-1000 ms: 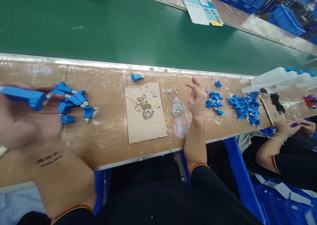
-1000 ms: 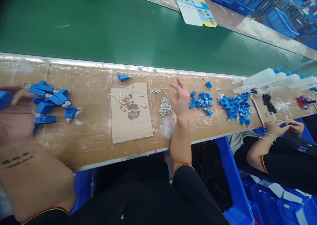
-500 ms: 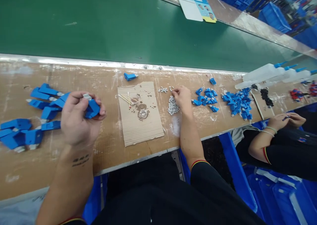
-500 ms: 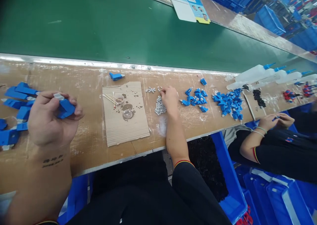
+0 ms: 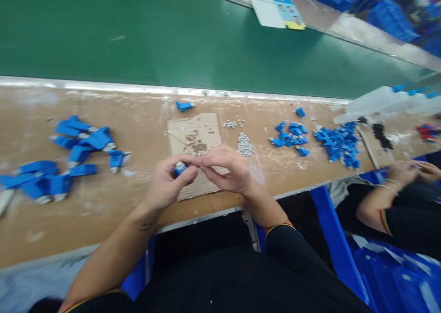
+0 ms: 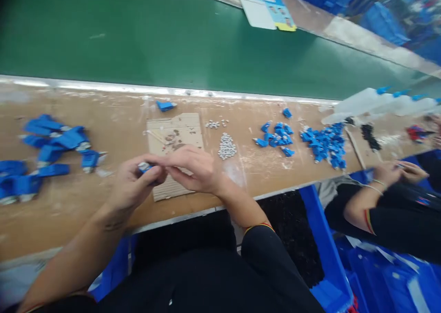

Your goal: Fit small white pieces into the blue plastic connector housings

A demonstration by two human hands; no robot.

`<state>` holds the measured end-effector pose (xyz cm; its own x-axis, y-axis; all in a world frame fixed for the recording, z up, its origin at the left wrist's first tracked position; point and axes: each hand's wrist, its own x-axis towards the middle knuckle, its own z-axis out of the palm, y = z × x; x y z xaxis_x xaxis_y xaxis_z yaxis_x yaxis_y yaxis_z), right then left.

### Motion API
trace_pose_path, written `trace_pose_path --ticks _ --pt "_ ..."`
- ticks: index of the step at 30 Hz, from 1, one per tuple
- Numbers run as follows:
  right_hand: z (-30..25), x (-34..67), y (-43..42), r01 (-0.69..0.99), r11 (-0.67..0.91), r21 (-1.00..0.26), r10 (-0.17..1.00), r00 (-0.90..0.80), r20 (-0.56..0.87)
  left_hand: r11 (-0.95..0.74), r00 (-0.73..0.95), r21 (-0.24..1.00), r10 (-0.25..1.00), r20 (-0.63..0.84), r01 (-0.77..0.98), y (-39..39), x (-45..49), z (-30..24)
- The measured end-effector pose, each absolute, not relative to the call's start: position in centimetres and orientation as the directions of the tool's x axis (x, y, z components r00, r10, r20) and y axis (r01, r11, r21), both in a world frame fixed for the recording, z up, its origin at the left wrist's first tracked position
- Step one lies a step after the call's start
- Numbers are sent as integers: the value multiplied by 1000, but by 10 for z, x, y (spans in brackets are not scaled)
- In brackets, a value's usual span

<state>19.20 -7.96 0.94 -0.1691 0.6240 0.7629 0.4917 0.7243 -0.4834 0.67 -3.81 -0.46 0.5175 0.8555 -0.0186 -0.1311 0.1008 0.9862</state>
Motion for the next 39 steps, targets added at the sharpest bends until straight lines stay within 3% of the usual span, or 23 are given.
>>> trace_pose_path --ticks 6,11,18,23,26,33,39 --pt "9 195 -74 411 751 -517 608 -124 785 167 520 976 851 -70 -142 -34 13 4" --pt "12 194 -73 536 720 -440 605 -175 777 175 505 969 861 -66 -172 -35 12 3" --pt "14 201 -74 573 691 -441 635 -188 749 180 514 964 856 -55 -196 -36 16 2" --pt "13 236 -67 717 558 -418 769 -258 585 338 408 869 896 -178 -363 -19 10 4" --pt "7 249 -62 773 513 -374 824 -321 467 335 304 811 930 -205 -479 -7 3 3" --pt "0 241 -60 838 487 -246 859 -410 306 377 219 773 926 -307 -510 -6 6 7" --pt "2 242 -59 850 474 -228 869 -411 276 394 200 769 919 -340 -504 -5 5 11"
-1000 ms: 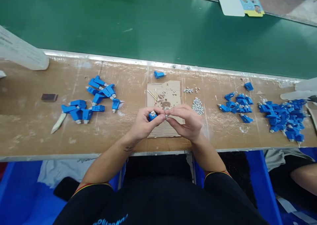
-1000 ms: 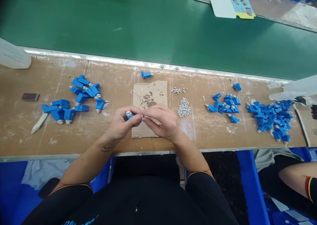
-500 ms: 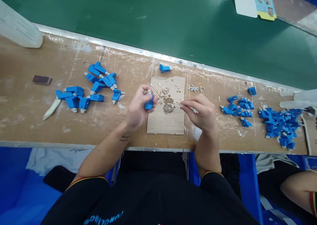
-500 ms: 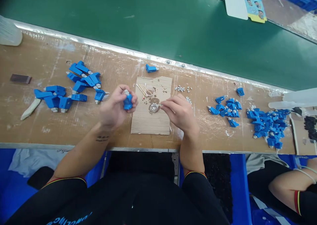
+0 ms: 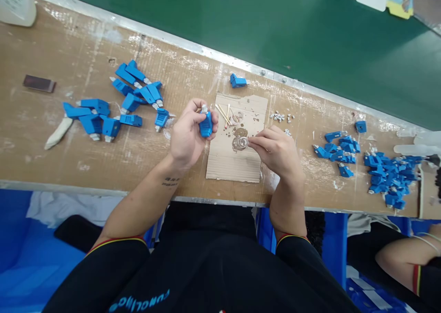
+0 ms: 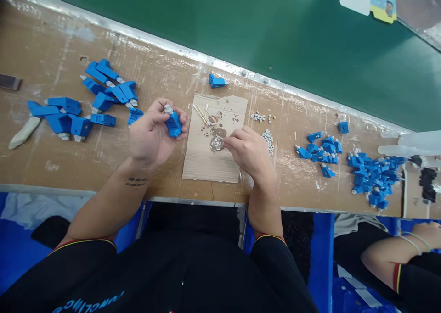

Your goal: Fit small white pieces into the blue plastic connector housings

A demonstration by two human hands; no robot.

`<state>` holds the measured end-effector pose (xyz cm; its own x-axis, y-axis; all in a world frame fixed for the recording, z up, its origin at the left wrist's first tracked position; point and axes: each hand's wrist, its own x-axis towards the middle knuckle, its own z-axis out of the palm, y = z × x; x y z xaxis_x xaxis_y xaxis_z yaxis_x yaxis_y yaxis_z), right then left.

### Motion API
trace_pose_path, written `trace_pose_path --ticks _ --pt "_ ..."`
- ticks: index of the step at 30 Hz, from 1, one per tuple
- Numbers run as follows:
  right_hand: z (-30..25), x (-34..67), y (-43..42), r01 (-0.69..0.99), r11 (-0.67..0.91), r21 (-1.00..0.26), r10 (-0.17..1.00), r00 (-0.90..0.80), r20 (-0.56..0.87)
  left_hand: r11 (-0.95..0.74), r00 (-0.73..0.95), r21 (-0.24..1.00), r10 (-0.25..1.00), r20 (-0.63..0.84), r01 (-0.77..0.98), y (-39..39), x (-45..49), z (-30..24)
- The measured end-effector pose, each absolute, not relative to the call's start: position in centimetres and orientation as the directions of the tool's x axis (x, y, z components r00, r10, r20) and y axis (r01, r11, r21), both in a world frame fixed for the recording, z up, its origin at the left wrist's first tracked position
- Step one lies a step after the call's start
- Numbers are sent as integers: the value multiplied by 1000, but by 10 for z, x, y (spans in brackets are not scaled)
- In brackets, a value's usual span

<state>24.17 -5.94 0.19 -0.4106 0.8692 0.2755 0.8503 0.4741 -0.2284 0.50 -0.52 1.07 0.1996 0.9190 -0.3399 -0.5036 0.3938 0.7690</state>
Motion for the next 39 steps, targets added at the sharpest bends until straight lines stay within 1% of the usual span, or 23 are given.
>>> trace_pose_path --ticks 5,12,15,17,19,21,23,25,26,28,30,35,37,39 --pt "1 242 -59 862 464 -205 876 -412 250 367 187 779 930 -316 -509 -5 5 10" --pt "0 239 -59 852 499 -161 846 -440 301 416 245 766 909 -337 -490 -5 8 14" --pt "1 238 -59 862 479 -165 861 -425 279 415 255 773 909 -330 -479 -5 10 12" --pt "2 239 -60 863 460 -207 874 -399 279 406 261 782 912 -316 -473 -5 10 9" --pt "6 241 -61 849 452 -273 874 -359 328 391 268 795 917 -294 -464 -4 9 6" --pt "10 243 -62 821 453 -347 856 -292 427 368 279 810 924 -262 -457 -5 8 2" --pt "14 242 -64 780 462 -422 816 -187 547 343 304 812 928 -215 -472 -7 8 -3" --pt "15 236 -64 723 487 -489 761 -77 644 346 362 798 916 -173 -494 -10 9 -6" --pt "15 232 -65 692 504 -517 741 -40 670 362 402 786 902 -160 -501 -13 9 -8" --pt "13 222 -65 631 537 -560 730 -15 683 412 483 762 863 -150 -500 -17 11 -9" --pt "10 214 -64 571 563 -598 740 -27 672 463 544 741 824 -158 -486 -21 13 -9" --pt "2 209 -62 415 583 -698 767 -1 641 524 610 707 775 -165 -474 -25 14 -4" --pt "-1 209 -62 422 552 -719 793 2 609 533 602 692 779 -177 -486 -25 15 -3" --pt "-2 209 -63 476 492 -729 826 7 563 527 582 695 791 -190 -489 -26 16 -3"
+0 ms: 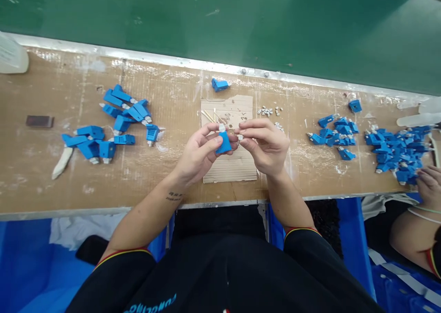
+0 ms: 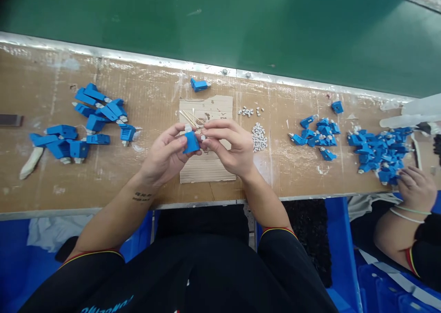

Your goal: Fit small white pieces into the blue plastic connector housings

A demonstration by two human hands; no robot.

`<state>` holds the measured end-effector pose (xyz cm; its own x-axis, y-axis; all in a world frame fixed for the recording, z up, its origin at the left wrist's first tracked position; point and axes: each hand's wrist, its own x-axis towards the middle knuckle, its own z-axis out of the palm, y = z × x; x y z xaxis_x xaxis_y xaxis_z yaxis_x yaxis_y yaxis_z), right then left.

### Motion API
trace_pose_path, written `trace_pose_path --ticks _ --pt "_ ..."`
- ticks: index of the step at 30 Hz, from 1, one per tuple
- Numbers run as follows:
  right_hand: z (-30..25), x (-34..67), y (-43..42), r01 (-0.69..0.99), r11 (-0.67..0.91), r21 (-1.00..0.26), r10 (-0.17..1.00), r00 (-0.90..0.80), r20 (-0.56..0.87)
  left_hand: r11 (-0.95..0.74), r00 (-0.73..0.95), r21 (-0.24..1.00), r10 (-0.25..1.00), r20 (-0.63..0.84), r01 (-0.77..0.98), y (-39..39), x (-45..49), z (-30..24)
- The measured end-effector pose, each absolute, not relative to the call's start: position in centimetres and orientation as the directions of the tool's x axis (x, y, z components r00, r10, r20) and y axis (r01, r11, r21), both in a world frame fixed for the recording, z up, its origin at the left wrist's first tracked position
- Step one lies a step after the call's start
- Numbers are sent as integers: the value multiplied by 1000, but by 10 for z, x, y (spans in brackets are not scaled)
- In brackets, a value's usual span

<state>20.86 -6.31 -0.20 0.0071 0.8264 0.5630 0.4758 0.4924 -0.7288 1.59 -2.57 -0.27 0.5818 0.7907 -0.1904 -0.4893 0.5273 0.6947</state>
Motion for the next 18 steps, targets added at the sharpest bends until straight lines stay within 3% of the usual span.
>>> trace_pose_path --ticks 4,11,18 --pt "-2 208 -65 559 417 -716 852 34 522 487 563 742 806 -181 -460 -27 16 -5" --pt "-4 203 -66 521 431 -737 851 37 525 494 586 732 794 -162 -468 -29 18 -4" --pt "-3 201 -65 589 494 -639 794 -8 608 474 585 747 799 -142 -466 -29 19 -5"
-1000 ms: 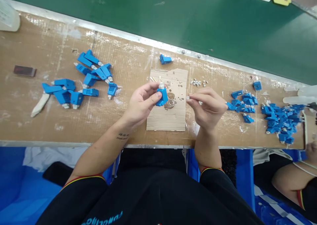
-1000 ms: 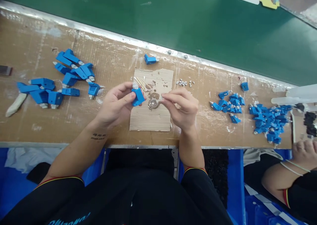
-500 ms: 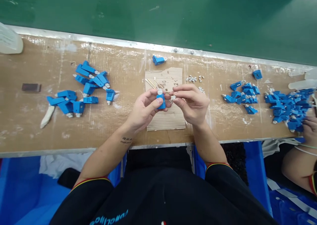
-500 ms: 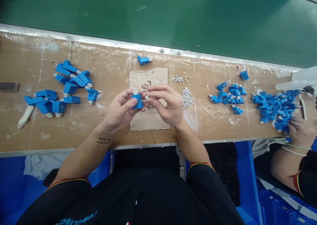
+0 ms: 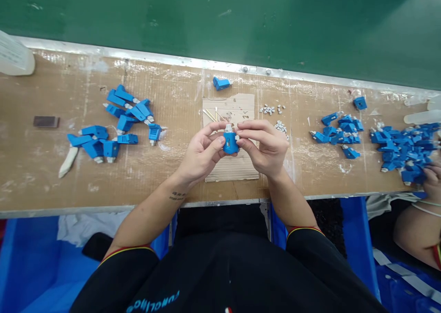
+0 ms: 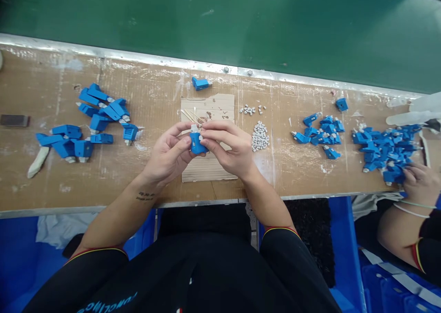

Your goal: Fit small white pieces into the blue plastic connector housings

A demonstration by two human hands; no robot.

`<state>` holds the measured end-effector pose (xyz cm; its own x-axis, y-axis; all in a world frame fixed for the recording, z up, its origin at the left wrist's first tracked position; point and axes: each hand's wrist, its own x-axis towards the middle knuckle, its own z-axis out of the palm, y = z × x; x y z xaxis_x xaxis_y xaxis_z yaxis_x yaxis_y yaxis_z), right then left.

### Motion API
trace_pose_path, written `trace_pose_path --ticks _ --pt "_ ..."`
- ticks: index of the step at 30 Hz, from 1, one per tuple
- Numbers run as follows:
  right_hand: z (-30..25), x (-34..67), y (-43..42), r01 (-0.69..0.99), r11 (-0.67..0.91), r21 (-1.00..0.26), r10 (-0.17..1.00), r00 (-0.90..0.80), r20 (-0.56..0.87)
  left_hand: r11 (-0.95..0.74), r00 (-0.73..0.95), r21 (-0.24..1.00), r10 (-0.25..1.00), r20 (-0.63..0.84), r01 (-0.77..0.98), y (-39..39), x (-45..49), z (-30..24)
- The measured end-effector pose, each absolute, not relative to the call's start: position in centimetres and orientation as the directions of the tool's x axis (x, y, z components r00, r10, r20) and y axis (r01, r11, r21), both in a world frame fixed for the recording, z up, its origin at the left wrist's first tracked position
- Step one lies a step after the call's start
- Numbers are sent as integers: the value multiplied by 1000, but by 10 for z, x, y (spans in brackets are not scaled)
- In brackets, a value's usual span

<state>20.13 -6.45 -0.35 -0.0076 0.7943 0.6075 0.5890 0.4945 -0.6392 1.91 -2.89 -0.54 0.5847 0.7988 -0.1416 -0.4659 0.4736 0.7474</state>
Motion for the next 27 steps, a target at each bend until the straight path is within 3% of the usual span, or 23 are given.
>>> trace_pose_path --ticks 12,16,21,24,27 --pt "3 206 -65 620 467 -630 827 -55 559 420 579 783 810 -95 -458 -29 19 -10" --pt "8 208 -67 599 461 -655 854 -100 511 247 497 879 867 -13 -408 -32 19 -14" --pt "8 206 -69 528 517 -674 816 -66 574 81 453 936 887 89 -342 -34 19 -14" --pt "7 208 -68 377 501 -779 850 -44 526 133 553 928 828 89 -349 -32 16 -10" --pt "9 211 -66 262 465 -846 885 -140 443 253 667 891 742 71 -377 -30 12 -8"
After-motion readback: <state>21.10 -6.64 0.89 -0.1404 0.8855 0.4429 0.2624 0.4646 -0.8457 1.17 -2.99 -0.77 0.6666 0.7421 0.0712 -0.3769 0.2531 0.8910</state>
